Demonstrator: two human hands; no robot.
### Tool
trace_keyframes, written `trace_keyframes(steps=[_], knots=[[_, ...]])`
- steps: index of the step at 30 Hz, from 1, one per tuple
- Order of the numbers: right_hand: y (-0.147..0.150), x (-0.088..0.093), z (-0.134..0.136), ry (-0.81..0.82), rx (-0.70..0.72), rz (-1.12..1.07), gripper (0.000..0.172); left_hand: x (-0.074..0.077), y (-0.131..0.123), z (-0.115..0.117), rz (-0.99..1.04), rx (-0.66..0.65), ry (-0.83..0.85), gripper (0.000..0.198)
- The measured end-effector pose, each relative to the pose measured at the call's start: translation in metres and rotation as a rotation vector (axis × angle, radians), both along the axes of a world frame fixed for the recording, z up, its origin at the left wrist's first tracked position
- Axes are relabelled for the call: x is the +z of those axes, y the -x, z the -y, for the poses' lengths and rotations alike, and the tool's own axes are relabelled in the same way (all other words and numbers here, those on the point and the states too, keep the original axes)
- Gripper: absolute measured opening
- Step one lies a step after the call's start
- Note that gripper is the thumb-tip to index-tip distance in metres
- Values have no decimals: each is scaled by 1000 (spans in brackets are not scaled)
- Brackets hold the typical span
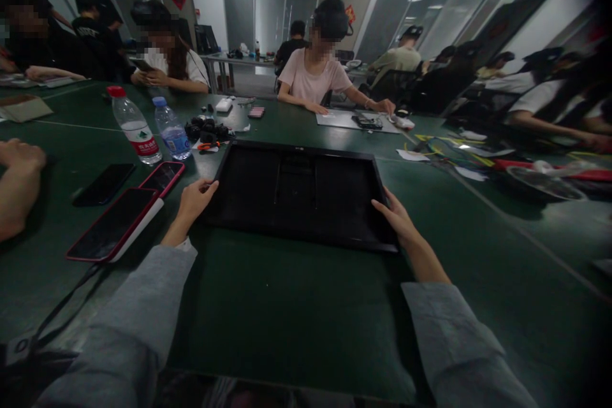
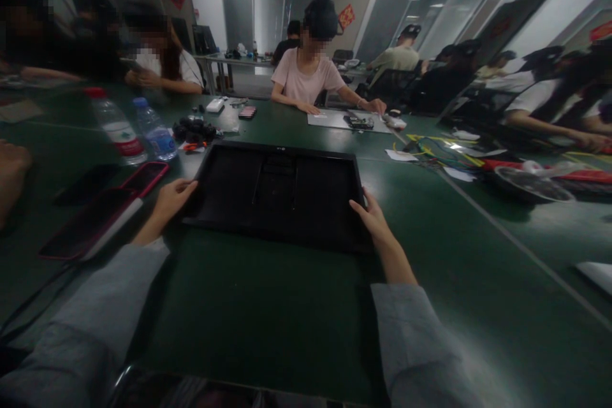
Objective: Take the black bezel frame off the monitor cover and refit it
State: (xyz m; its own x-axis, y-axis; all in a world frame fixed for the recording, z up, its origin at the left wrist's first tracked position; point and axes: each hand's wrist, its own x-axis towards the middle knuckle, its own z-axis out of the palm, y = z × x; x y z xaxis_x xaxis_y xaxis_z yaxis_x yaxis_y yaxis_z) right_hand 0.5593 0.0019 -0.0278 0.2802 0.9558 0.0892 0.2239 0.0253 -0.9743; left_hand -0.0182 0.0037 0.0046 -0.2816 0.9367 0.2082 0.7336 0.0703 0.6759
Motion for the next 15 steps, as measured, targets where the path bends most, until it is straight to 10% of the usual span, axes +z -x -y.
trace_keyframes(steps=[8,15], knots=[[-2,-12,-7,-176,-32,32,73,-19,21,-10,36,125,-89,38],[-30,-17,-2,-241,-369,103,69,-19,27,-6,1,203,-55,26]])
